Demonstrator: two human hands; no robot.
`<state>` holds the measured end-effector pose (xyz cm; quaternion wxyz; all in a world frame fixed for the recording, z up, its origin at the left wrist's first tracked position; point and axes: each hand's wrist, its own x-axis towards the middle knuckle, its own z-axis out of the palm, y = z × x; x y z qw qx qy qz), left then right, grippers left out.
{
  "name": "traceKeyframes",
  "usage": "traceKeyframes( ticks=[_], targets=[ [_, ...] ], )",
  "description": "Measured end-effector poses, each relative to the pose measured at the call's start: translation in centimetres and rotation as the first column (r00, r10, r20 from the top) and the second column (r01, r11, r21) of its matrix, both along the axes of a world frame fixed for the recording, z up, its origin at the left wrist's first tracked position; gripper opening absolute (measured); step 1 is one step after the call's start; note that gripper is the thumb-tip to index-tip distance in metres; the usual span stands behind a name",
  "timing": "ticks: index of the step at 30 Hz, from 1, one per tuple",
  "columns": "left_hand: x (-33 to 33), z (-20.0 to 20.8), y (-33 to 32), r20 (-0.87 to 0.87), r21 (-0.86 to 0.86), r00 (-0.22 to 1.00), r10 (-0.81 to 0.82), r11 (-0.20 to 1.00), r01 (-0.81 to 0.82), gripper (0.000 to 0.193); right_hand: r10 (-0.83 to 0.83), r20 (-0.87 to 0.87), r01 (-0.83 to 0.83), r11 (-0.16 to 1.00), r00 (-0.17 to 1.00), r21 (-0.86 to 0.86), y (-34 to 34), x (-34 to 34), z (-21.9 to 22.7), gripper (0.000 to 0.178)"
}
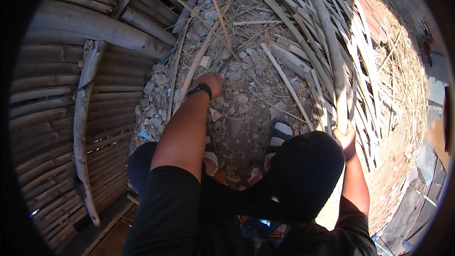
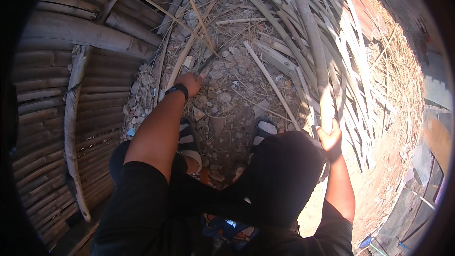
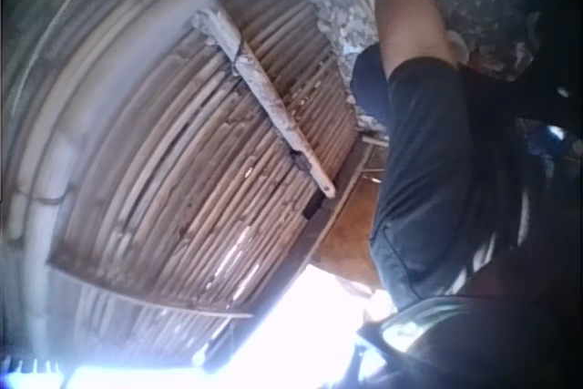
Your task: The person sits on the ground and uses a curved knife to split a long bamboo pole into thin strips. They hold the bamboo with one hand and repeatedly strike it with the knife to separate the material, occasionally adjusting the bamboo's position.
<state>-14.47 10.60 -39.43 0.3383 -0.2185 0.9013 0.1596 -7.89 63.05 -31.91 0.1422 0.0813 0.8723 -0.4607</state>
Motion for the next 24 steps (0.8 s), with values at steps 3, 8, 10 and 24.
traceKeyframes(
  ticks=[3,8,10,24],
  targets=[
    [-0.1,0.9,0.2,0.023,-0.006,1.000,-0.007,1.000,0.007,0.069,-0.032,-0.205,0.092,0.952,0.978,0.293,2.7,1.3,-1.3,0.027],
    [0.5,2.8,0.0,0.047,-0.005,0.998,-0.052,0.999,0.052,0.067,-0.360,0.027,0.339,0.900,0.933,0.273,6.5,3.9,-4.9,0.038],
    [1.0,4.1,0.3,0.032,-0.008,0.997,-0.072,0.997,0.073,0.066,-0.261,-0.017,0.244,0.875,0.965,0.419,9.1,5.1,-6.5,0.044],
    [1.0,11.8,5.8,-0.134,0.039,0.953,-0.273,0.959,0.280,0.058,0.261,-0.410,-0.178,0.957,0.874,0.230,-4.4,-8.5,7.2,0.048]
  ],
)
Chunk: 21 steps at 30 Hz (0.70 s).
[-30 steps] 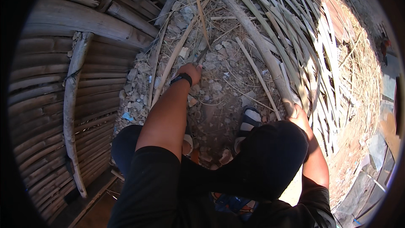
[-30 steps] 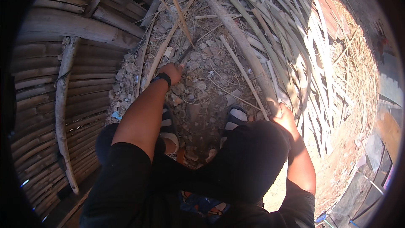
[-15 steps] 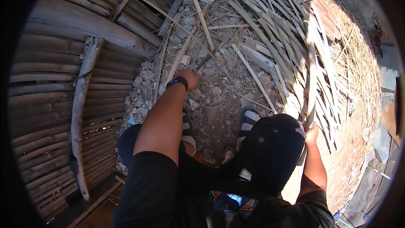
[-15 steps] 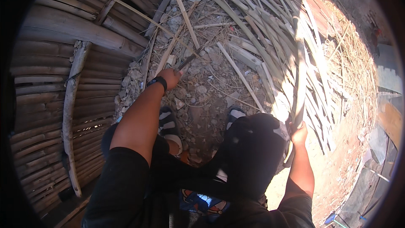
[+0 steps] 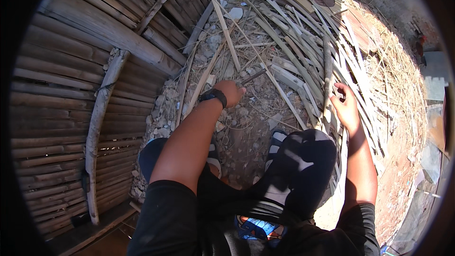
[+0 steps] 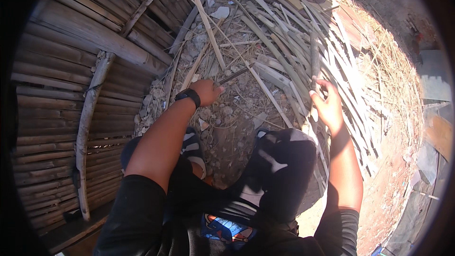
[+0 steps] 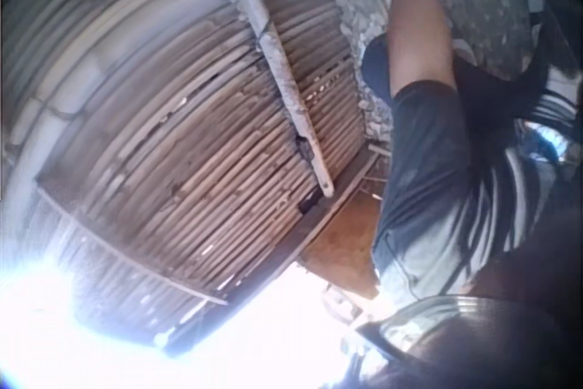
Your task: The person sits on the ground and uses a curved knife to split a long bamboo pole into thin strips. They hold the bamboo with one hand and repeatedly strike it with the knife to separate the material, occasionally adjusting the bamboo's position.
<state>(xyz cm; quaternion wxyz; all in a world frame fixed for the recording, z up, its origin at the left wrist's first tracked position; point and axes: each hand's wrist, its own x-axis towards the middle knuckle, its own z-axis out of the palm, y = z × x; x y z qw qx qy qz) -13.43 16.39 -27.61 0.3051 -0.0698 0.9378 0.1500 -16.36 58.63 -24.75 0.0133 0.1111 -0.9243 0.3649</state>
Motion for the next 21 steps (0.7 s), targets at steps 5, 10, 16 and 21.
traceKeyframes(
  ticks=[5,10,16,21],
  targets=[
    [0.7,0.8,2.7,-0.181,0.084,0.981,-0.064,0.993,0.080,0.057,0.233,0.235,-0.233,0.972,0.944,-0.025,-8.4,-4.1,2.7,0.074],
    [1.1,0.9,4.7,-0.331,0.234,0.944,0.001,0.969,0.081,0.060,0.120,0.331,-0.101,0.992,0.936,-0.074,-11.1,-6.6,1.6,0.064],
    [-0.9,2.6,5.4,-0.111,0.765,0.872,0.477,0.601,-0.231,0.042,0.213,0.684,-0.066,0.970,0.698,-0.236,-12.5,-3.8,7.5,0.046],
    [-2.1,8.1,7.7,0.114,0.983,0.827,0.550,0.059,-0.175,0.029,0.261,0.648,-0.079,0.952,0.715,-0.296,-15.8,-0.6,11.6,0.059]
  ],
)
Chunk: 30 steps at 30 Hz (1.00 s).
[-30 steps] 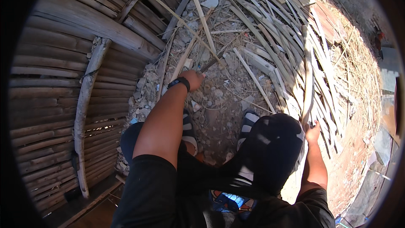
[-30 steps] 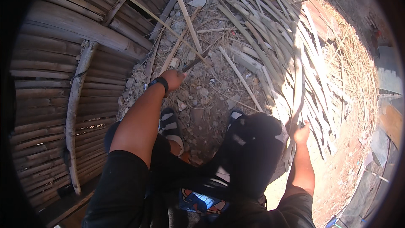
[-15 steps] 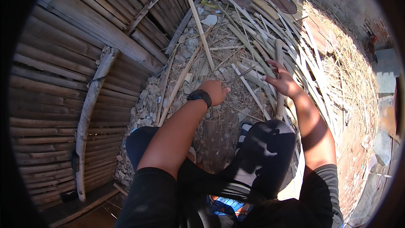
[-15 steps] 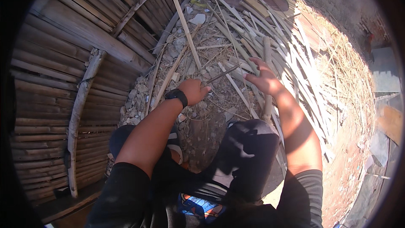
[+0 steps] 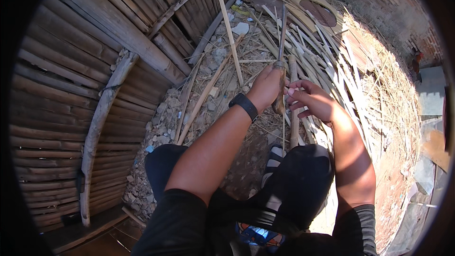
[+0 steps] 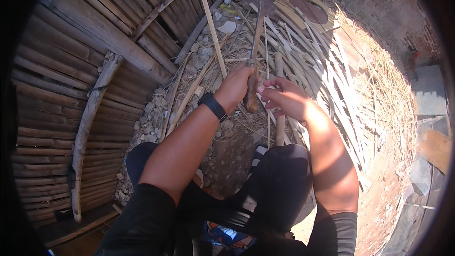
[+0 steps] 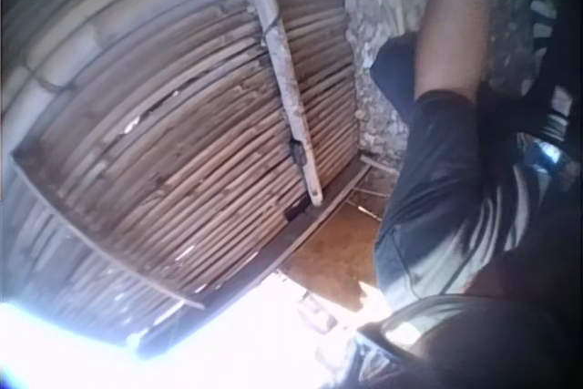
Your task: The person sits on the ground and uses a curved knife to split a long bamboo pole into thin strips. They hold the bamboo with one hand and repeatedly strike it with the knife to separate the material, occasionally adjusting the bamboo's position.
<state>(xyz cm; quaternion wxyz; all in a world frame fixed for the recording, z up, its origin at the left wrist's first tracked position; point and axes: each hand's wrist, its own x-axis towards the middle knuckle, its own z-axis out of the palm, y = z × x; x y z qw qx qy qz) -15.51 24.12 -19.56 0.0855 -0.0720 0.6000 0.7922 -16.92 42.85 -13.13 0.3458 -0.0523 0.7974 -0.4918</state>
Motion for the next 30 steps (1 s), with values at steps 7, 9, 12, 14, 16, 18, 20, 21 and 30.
traceKeyframes(
  ticks=[7,9,12,14,16,18,20,21,30],
  targets=[
    [-1.6,2.4,0.8,-0.119,-0.094,0.984,-0.131,0.988,0.120,0.036,-0.209,-0.158,0.172,0.961,0.965,-0.218,-3.1,-1.0,-1.9,0.061],
    [-2.2,0.8,-0.7,-0.071,-0.220,0.979,-0.191,0.960,0.172,0.040,-0.252,-0.079,0.226,0.944,0.965,-0.240,-2.8,-1.8,-3.3,0.052],
    [-2.6,-2.3,-3.8,0.066,-0.329,0.989,-0.130,0.933,0.144,0.046,-0.419,0.110,0.433,0.865,0.901,-0.252,-2.2,-2.2,-3.4,0.026],
    [-3.9,-6.8,-6.0,0.327,-0.429,0.944,0.046,0.897,0.105,0.045,-0.407,0.226,0.464,0.816,0.885,-0.346,-1.4,-3.0,-4.4,0.018],
    [-5.4,-9.6,-8.2,0.519,-0.542,0.854,0.042,0.788,0.290,0.045,-0.391,0.299,0.486,0.778,0.871,-0.399,-0.4,-3.8,-5.2,0.010],
    [-6.5,-14.7,-10.8,0.562,-0.616,0.827,0.025,0.681,0.397,0.045,-0.418,0.321,0.520,0.762,0.850,-0.386,-0.5,-4.1,-5.2,0.010],
    [-7.6,-16.7,-11.4,0.561,-0.668,0.827,0.034,0.608,0.428,0.044,-0.446,0.293,0.528,0.777,0.846,-0.341,-0.1,-4.6,-5.1,0.011],
    [-8.2,-16.9,-11.3,0.538,-0.693,0.841,0.055,0.597,0.404,0.042,-0.465,0.283,0.541,0.773,0.839,-0.332,0.0,-4.8,-5.0,0.010],
    [-15.6,-17.3,-11.5,0.365,-0.756,0.915,0.172,0.628,0.184,0.042,-0.480,0.277,0.551,0.763,0.833,-0.337,-1.6,-5.6,-4.3,0.011]
  ],
)
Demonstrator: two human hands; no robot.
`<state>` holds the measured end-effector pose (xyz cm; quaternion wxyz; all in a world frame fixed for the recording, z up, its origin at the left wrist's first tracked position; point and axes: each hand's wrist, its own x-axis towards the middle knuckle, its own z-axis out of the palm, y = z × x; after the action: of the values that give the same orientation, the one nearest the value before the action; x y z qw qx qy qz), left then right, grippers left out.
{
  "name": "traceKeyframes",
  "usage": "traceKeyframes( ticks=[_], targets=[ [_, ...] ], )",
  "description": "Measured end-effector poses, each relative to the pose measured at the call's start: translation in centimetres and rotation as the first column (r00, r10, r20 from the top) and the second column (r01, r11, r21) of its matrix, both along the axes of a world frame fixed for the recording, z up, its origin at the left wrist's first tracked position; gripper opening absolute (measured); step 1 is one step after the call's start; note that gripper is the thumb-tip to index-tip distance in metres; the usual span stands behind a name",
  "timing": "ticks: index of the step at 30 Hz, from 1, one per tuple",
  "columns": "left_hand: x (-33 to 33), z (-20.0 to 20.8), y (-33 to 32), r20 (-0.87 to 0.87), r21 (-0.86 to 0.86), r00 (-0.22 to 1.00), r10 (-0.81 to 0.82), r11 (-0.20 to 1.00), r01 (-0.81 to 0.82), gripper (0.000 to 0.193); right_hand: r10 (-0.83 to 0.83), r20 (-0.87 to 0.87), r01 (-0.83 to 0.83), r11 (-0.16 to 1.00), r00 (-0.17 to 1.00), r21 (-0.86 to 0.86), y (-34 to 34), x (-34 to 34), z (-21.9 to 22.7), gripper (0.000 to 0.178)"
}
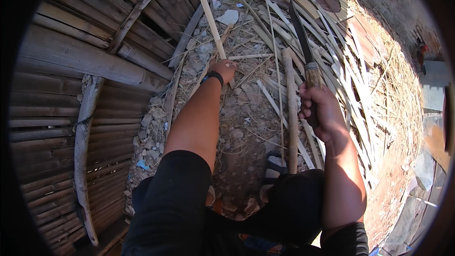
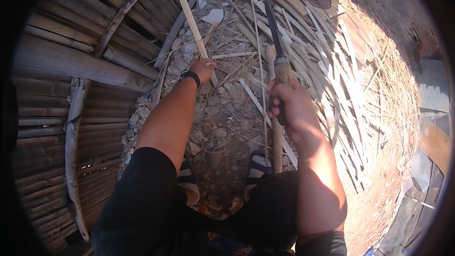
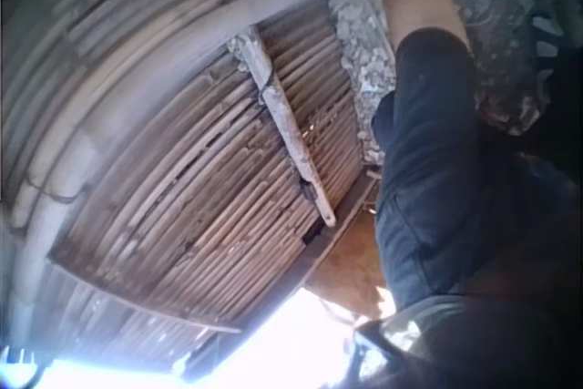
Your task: The person sits on the ground and uses a curved knife to split a long bamboo pole into thin strips. They hold the bamboo with one hand and repeatedly strike it with the knife to separate the material, occasionally adjusting the bamboo's position.
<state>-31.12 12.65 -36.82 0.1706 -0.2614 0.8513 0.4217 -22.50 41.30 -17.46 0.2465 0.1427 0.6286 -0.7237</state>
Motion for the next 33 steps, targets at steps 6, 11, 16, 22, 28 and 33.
traceKeyframes(
  ticks=[6,11,16,22,28,33],
  targets=[
    [-2.6,-4.1,-2.1,0.021,-0.152,0.997,-0.068,0.986,0.071,0.057,0.043,-0.021,-0.043,0.999,0.999,0.013,-0.1,-0.2,-0.4,0.012],
    [-1.1,-3.8,-0.7,-0.125,-0.194,0.992,-0.006,0.981,-0.018,0.055,-0.007,-0.024,0.008,0.998,1.000,0.064,0.0,-0.4,-0.5,0.011],
    [0.7,-3.0,-0.9,-0.098,-0.130,0.995,-0.009,0.992,-0.004,0.052,-0.003,0.007,0.003,1.000,1.000,-0.011,-0.5,-0.1,-0.2,0.012],
    [-1.0,-2.2,-0.6,-0.058,0.014,0.998,0.025,1.000,-0.024,0.054,-0.040,0.032,0.041,0.999,0.999,-0.029,0.3,-0.3,-1.0,0.013],
    [-2.2,-4.3,-2.6,-0.022,-0.078,1.000,0.008,0.997,-0.010,0.059,-0.006,0.020,0.007,0.999,1.000,-0.046,-0.2,-0.4,-0.6,0.012],
    [1.4,-4.6,-1.5,-0.243,-0.128,0.963,0.118,0.980,-0.152,0.037,0.026,-0.013,-0.026,1.000,1.000,0.010,-0.2,-0.1,-0.6,0.013]
  ],
)
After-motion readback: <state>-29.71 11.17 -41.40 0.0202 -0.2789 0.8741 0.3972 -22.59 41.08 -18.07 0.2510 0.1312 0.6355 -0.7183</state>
